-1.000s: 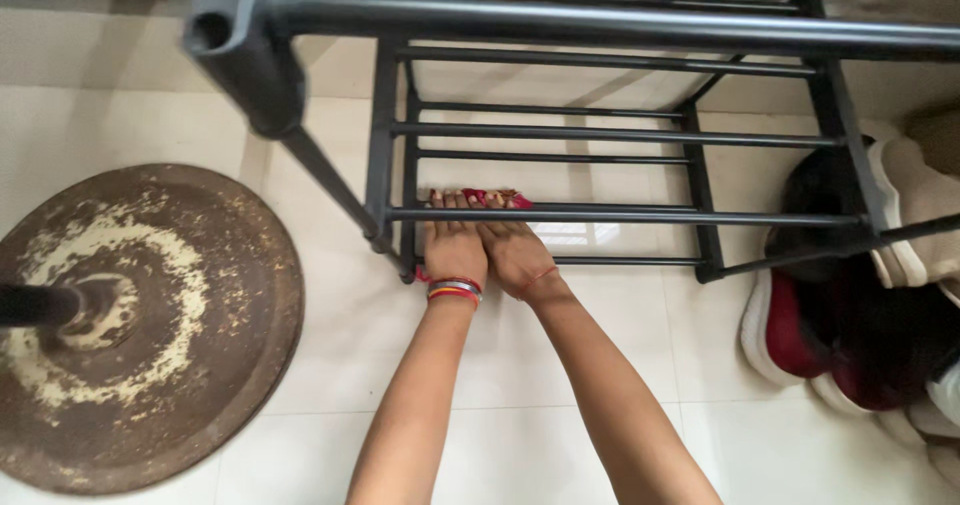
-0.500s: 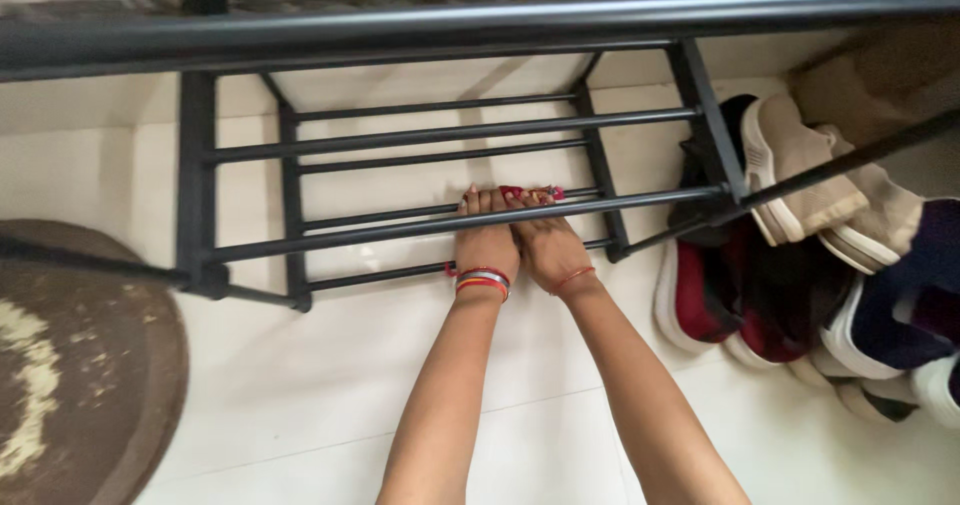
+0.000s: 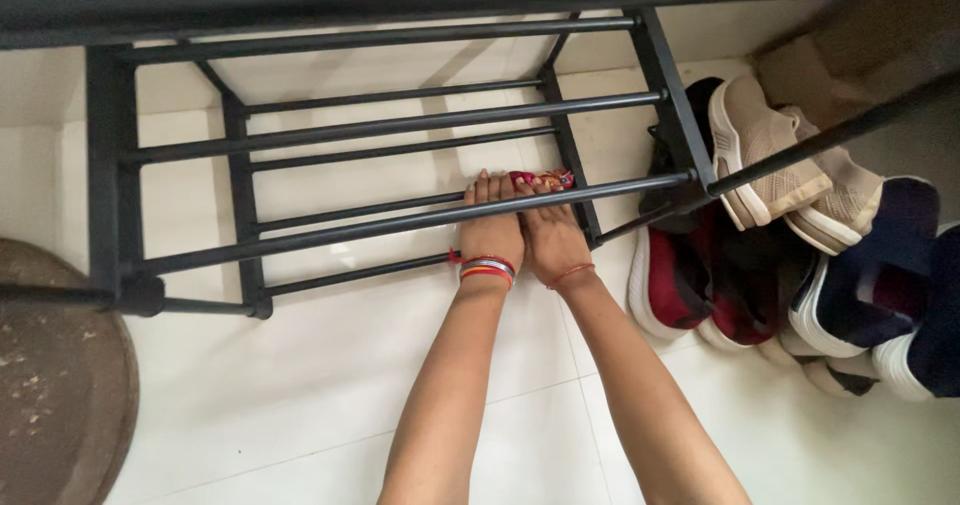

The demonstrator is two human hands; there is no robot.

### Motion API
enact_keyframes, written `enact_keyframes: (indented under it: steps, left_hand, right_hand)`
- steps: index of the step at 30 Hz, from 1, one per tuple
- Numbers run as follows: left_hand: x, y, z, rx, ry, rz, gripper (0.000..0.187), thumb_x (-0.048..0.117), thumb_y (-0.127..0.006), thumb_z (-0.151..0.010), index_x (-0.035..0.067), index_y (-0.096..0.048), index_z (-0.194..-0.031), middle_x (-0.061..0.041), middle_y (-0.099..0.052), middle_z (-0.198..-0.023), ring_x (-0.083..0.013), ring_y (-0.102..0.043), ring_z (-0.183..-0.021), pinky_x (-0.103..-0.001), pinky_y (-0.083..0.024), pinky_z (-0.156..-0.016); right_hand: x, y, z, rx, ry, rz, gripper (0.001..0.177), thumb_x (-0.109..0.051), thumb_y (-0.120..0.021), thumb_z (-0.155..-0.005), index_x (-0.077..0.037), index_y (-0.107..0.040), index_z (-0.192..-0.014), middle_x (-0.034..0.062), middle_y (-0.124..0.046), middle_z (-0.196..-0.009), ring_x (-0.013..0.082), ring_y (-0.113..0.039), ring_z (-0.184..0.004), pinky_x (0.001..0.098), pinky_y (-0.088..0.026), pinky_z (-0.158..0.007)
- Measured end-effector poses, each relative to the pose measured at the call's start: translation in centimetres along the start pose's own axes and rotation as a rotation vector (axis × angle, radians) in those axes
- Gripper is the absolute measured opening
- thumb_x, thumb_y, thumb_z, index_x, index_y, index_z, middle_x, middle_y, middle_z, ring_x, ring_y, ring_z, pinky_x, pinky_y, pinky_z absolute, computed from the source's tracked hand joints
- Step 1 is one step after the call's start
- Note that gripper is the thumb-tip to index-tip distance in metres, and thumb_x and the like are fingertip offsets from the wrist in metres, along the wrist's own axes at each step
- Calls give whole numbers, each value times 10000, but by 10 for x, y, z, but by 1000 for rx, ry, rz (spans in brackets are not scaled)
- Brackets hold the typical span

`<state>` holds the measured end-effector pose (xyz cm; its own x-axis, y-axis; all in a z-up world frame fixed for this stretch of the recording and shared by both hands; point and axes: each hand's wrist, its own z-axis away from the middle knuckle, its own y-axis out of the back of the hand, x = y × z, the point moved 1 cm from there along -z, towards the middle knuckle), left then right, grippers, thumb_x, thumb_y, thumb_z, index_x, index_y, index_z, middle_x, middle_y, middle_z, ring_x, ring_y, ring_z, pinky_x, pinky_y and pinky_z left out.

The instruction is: The person wipes the floor beneath a metal shoe rack with a cloth, then picks up a beige sneaker and wipes its upper and sole. The person places the shoe back on the floor and continues wiping the second sneaker.

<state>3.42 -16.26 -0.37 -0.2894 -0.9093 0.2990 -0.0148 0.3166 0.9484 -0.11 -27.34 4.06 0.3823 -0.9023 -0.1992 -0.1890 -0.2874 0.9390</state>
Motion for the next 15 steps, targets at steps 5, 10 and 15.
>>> enact_keyframes:
  steps: [5,10,15]
  left_hand:
    - [-24,16,9,54,54,1,597,232,-407,-976,32,-379,-1538,-103,-382,-1615,-285,-251,-1529,-478,-128,-1253]
    - [-77,41,35,-12,113,-49,586,235,-416,-967,53,-391,-1524,-88,-410,-1589,-274,-260,-1531,-492,-138,-1246]
    - [-139,64,61,61,140,-82,606,221,-439,-943,32,-419,-1518,-107,-466,-1545,-269,-316,-1503,-485,-163,-1236]
  right_hand:
    - [-30,-1,-15,-64,55,71,607,-142,-504,-930,30,-416,-1505,224,-511,-1511,383,-405,-1457,491,-225,-1248]
    - [-78,-24,-31,-82,92,20,575,-141,-474,-969,24,-401,-1514,222,-516,-1511,380,-401,-1468,494,-205,-1273]
    - [-140,-44,-49,-104,90,-33,609,-129,-459,-964,19,-361,-1547,228,-495,-1540,380,-377,-1482,520,-191,-1240]
